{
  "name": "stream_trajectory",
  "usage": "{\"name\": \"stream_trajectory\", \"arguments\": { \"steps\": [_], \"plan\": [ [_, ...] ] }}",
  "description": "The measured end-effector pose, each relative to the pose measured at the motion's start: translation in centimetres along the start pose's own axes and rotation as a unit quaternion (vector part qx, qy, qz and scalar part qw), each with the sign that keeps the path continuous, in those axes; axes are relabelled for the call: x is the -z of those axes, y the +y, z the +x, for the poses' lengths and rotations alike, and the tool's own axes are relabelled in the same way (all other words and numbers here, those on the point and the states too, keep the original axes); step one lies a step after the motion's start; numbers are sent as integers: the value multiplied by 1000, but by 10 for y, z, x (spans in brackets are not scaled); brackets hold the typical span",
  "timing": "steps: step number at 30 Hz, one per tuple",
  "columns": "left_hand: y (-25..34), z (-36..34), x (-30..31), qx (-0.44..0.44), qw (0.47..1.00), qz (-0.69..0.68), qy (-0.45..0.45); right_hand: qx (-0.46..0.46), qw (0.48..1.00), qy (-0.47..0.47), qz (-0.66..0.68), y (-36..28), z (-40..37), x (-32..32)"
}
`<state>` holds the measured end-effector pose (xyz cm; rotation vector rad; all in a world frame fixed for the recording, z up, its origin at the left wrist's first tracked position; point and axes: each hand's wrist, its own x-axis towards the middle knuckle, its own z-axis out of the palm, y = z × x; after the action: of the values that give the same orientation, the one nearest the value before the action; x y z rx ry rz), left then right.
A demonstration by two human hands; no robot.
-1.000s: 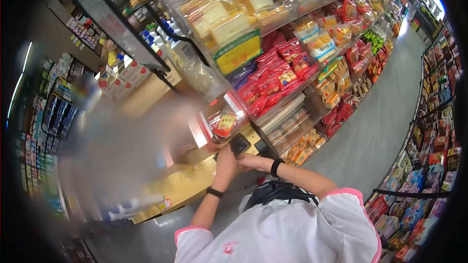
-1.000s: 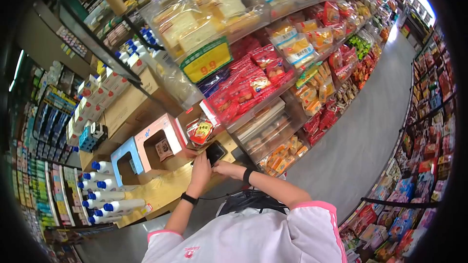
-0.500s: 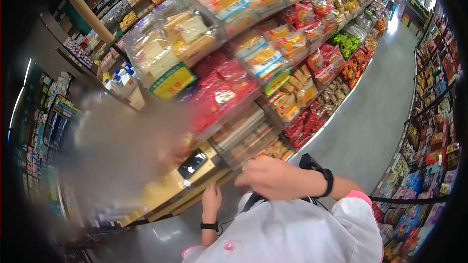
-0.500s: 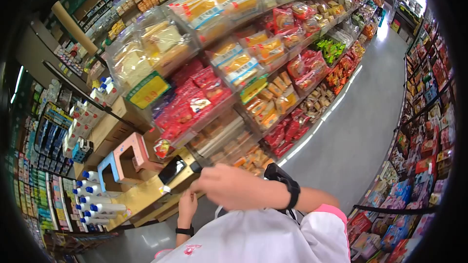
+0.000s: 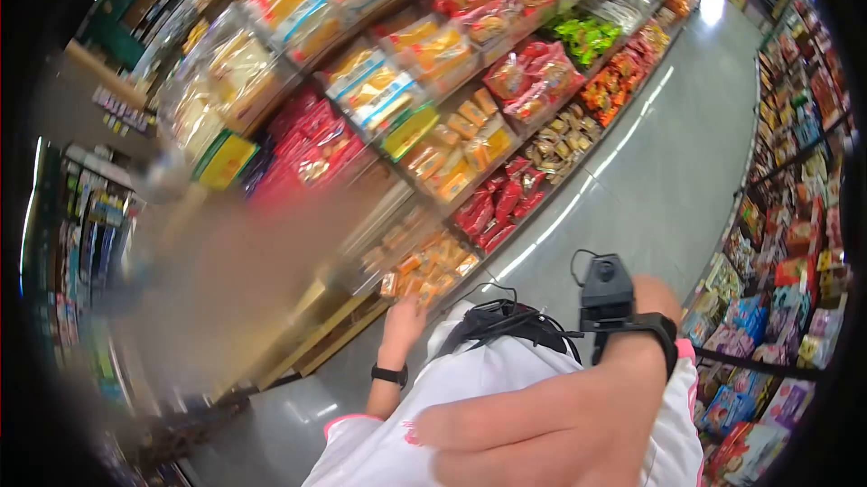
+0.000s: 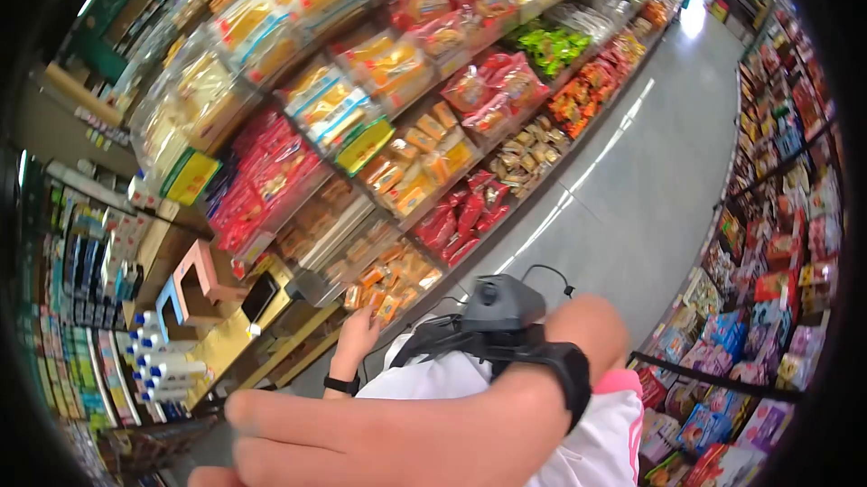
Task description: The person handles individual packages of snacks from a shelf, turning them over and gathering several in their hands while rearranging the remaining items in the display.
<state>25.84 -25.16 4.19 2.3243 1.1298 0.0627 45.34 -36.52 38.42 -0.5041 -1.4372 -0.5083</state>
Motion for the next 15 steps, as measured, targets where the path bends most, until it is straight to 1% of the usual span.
{"name": "stream_trajectory", "arguments": {
  "steps": [2, 4, 6, 7, 8, 9, 11, 12, 13, 15],
  "plan": [
    [-1, 6, -1, 2, 1000, 9, -9, -6, 1000, 9, -3, 4, 1, 1],
    [-1, 9, 8, 26, 1000, 3, -13, -44, 999, 3, -27, -1, 5, 18],
    [3, 16, 18, 1, 1000, 14, 19, -124, 988, 31, -89, -9, 15, 23],
    [-9, 22, 11, -11, 999, 17, 28, -177, 976, 49, -117, -15, 21, 22],
    [-20, 28, 5, -25, 999, 20, 35, -131, 985, 41, -104, -7, 21, 26],
    [-20, 37, 11, 15, 997, 66, -41, -121, 976, 88, -158, -5, 20, 13],
    [-18, 52, 10, -10, 998, 52, -27, -138, 977, 38, -155, 7, 22, 12],
    [-14, 63, 8, -30, 998, 46, -26, -122, 984, 5, -128, 18, 19, 14],
    [-1, 72, 19, -32, 997, 53, -47, -107, 989, -28, -100, 28, 16, 16],
    [8, 89, 19, -58, 995, 69, -40, -82, 990, -102, -49, 47, 18, 22]
  ]
}}
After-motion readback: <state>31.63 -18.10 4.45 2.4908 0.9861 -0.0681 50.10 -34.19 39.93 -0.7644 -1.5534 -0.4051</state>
